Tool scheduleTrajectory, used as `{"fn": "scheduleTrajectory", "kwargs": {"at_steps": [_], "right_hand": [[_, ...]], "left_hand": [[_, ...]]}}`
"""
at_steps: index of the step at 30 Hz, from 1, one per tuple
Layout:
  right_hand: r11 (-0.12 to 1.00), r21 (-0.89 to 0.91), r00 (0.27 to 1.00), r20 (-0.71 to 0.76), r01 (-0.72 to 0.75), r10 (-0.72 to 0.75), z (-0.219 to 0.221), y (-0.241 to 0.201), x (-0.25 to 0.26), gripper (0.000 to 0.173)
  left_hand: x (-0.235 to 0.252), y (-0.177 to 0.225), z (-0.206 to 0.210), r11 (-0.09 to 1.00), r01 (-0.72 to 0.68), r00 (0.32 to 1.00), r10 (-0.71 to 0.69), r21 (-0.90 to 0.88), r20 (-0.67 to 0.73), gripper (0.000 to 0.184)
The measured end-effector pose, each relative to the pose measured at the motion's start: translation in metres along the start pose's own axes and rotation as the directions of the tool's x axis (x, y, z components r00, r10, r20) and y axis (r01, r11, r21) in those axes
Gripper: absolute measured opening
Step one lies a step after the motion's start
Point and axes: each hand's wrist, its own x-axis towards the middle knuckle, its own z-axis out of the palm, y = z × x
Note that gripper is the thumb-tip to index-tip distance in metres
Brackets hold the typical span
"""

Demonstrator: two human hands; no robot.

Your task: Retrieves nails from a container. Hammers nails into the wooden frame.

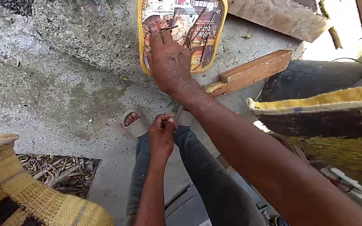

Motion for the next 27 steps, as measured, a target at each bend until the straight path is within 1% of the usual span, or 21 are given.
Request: {"fn": "scheduleTrajectory", "kwargs": {"at_steps": [3, 5, 6, 8, 9, 11, 13, 15, 17, 19, 21, 22, 23, 25, 26, 27], "right_hand": [[0.985, -0.032, 0.98, 0.1, -0.168, 0.17, -0.008, -0.015, 0.004, 0.035], [0.966, -0.024, 0.949, 0.182, -0.257, 0.257, -0.015, -0.023, 0.008, 0.033], [0.959, -0.008, 0.937, 0.211, -0.284, 0.279, -0.018, -0.024, 0.006, 0.029], [0.958, 0.077, 0.942, 0.219, -0.276, 0.254, -0.018, -0.016, -0.01, 0.023], [0.956, 0.16, 0.955, 0.21, -0.244, 0.209, -0.018, -0.007, -0.025, 0.021], [0.94, 0.266, 0.965, 0.206, -0.214, 0.162, -0.021, 0.008, -0.045, 0.021], [0.902, 0.356, 0.956, 0.244, -0.244, 0.162, -0.031, 0.023, -0.071, 0.014], [0.853, 0.424, 0.931, 0.324, -0.304, 0.171, -0.033, 0.047, -0.106, 0.013], [0.837, 0.43, 0.902, 0.403, -0.339, 0.158, -0.032, 0.071, -0.137, 0.014], [0.855, 0.411, 0.881, 0.461, -0.315, 0.103, -0.032, 0.09, -0.154, 0.016], [0.854, 0.425, 0.834, 0.551, -0.3, 0.019, -0.037, 0.104, -0.156, 0.018], [0.844, 0.429, 0.796, 0.606, -0.323, -0.003, -0.04, 0.107, -0.153, 0.018], [0.828, 0.423, 0.755, 0.655, -0.368, 0.001, -0.044, 0.109, -0.148, 0.017], [0.784, 0.401, 0.698, 0.714, -0.474, 0.058, -0.047, 0.111, -0.14, 0.016], [0.757, 0.398, 0.683, 0.726, -0.518, 0.085, -0.047, 0.111, -0.137, 0.015], [0.732, 0.41, 0.683, 0.723, -0.545, 0.103, -0.045, 0.111, -0.137, 0.014]], "left_hand": [[0.001, 0.007, -0.002, 0.998, -0.063, 0.998, 0.063, -0.004, -0.006, 0.016], [0.001, 0.012, -0.002, 0.997, -0.072, 0.997, 0.071, -0.034, -0.019, 0.019], [0.002, 0.013, -0.003, 0.996, -0.069, 0.997, 0.068, -0.048, -0.026, 0.02], [0.003, 0.012, -0.003, 0.993, -0.062, 0.997, 0.058, -0.099, -0.047, 0.023], [0.004, 0.012, -0.002, 0.99, -0.056, 0.997, 0.049, -0.132, -0.056, 0.023], [0.005, 0.012, 0.0, 0.98, -0.039, 0.997, 0.025, -0.195, -0.073, 0.024], [0.002, 0.012, 0.001, 0.968, -0.013, 0.997, -0.007, -0.249, -0.079, 0.024], [0.001, 0.009, 0.004, 0.963, -0.002, 0.997, -0.018, -0.268, -0.07, 0.026], [0.002, 0.002, 0.009, 0.982, -0.03, 0.998, 0.02, -0.189, -0.054, 0.025], [0.001, -0.004, 0.013, 0.995, -0.093, 0.996, 0.093, 0.025, -0.006, 0.018], [-0.004, -0.006, 0.017, 0.943, -0.203, 0.978, 0.18, 0.262, 0.108, 0.019], [-0.006, -0.008, 0.019, 0.914, -0.255, 0.964, 0.214, 0.317, 0.159, 0.019], [-0.007, -0.009, 0.021, 0.902, -0.288, 0.953, 0.236, 0.322, 0.193, 0.019], [-0.008, -0.01, 0.025, 0.918, -0.302, 0.944, 0.251, 0.258, 0.213, 0.019], [-0.009, -0.011, 0.026, 0.926, -0.301, 0.944, 0.255, 0.227, 0.209, 0.018], [-0.01, -0.012, 0.027, 0.928, -0.31, 0.941, 0.268, 0.208, 0.207, 0.016]]}}
